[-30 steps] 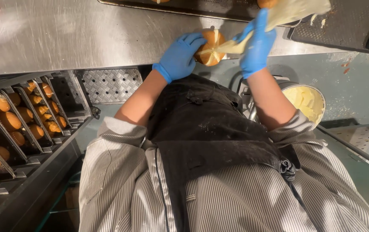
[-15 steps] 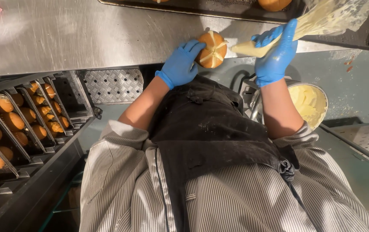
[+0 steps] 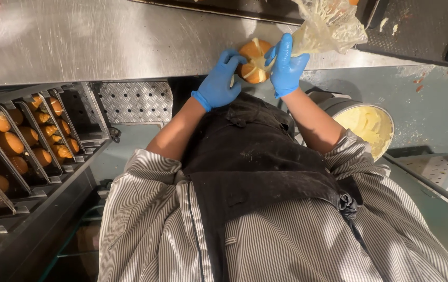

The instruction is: Piping a cross pattern onto buns and refilling the piping bag with cream from a mixing bowl.

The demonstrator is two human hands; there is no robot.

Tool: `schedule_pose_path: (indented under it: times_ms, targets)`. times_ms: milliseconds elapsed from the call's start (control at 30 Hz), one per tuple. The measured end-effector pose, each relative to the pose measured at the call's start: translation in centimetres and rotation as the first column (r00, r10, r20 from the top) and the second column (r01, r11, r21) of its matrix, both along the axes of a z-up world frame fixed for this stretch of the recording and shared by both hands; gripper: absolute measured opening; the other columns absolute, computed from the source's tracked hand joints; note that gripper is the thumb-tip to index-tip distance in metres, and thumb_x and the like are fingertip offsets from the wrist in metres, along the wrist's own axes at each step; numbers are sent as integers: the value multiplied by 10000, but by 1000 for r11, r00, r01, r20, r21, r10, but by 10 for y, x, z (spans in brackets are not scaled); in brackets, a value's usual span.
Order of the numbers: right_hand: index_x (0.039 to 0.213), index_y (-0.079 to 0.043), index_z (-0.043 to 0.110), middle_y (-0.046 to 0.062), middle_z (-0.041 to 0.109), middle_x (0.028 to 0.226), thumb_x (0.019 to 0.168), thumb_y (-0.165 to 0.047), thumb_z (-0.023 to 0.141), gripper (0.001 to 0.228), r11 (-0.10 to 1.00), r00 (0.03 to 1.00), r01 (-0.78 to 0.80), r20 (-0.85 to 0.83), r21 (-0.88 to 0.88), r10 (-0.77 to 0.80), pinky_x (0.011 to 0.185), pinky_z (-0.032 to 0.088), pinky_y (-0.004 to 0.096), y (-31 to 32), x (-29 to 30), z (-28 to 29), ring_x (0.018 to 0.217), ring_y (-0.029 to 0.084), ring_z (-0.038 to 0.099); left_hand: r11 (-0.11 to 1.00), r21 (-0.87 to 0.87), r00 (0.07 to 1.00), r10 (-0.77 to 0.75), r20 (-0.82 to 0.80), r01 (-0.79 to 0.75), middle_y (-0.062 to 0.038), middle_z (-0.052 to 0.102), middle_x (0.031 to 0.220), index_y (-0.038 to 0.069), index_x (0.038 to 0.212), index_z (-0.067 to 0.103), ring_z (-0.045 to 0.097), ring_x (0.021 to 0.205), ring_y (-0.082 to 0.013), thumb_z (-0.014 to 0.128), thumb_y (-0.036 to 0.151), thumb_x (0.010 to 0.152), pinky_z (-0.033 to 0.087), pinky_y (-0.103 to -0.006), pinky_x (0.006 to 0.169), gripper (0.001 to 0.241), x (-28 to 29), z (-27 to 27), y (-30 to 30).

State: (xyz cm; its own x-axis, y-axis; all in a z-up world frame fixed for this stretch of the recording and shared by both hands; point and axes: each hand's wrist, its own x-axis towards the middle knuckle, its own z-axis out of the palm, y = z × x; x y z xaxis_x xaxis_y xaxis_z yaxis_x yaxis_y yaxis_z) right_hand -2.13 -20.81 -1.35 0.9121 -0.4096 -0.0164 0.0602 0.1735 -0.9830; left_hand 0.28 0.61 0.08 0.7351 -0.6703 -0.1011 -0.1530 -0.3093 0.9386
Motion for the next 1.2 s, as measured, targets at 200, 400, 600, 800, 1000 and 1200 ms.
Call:
schedule_pose_path:
  times_ms: [200,400,600,800,1000,1200]
  targets:
    - [1041,-22,556,92,578,783,1096,-215,646,220,998,998,-47,50,43,44,525,480,337,12,9,-13,627,202,606,995,-83,998,52,24,-50,-219,405,1422,44,1383,466,527,1284,-432,639,-4,794,478,-449,1110,616,-11,-8,5]
    - [937,-57,564,47,553,694,1072,-246,640,244,999,997,-54,48,-3,54,455,461,309,5,19,-9,519,151,577,944,-18,923,318,-218,-330,-200,506,1337,20,1391,436,572,1194,-343,652,28,833,507,-397,1045,598,-39,-45,-8]
    - [860,-63,592,59,594,658,1126,-319,609,370,996,998,10,-56,-89,-15,537,481,330,-30,9,13,555,173,604,794,-63,368,208,-906,-604,-94,586,1284,34,1430,437,601,1120,-193,609,57,833,521,-340,975,622,-40,-67,-30]
    - [864,-69,590,95,606,701,1097,-398,642,407,955,955,298,4,-5,-298,582,524,369,-91,-19,67,607,222,634,758,49,295,312,-903,-650,-128,637,1104,-21,1313,587,571,937,-223,652,167,934,527,-370,854,428,-35,-100,-55]
    - [867,-103,523,68,526,718,1130,-350,669,389,893,894,444,34,74,-447,549,439,335,-144,-64,79,620,194,538,800,30,526,422,-739,-599,-99,706,1057,-44,1176,630,663,945,-178,752,219,884,565,-324,827,412,-18,-92,-77]
    - [894,-118,526,50,526,714,1118,-369,660,362,807,811,583,-24,94,-584,601,472,352,-149,-87,87,624,175,537,891,-168,653,170,-738,-422,-100,728,1101,-22,1250,658,694,1000,-199,716,199,900,584,-362,866,418,-10,-121,-96]
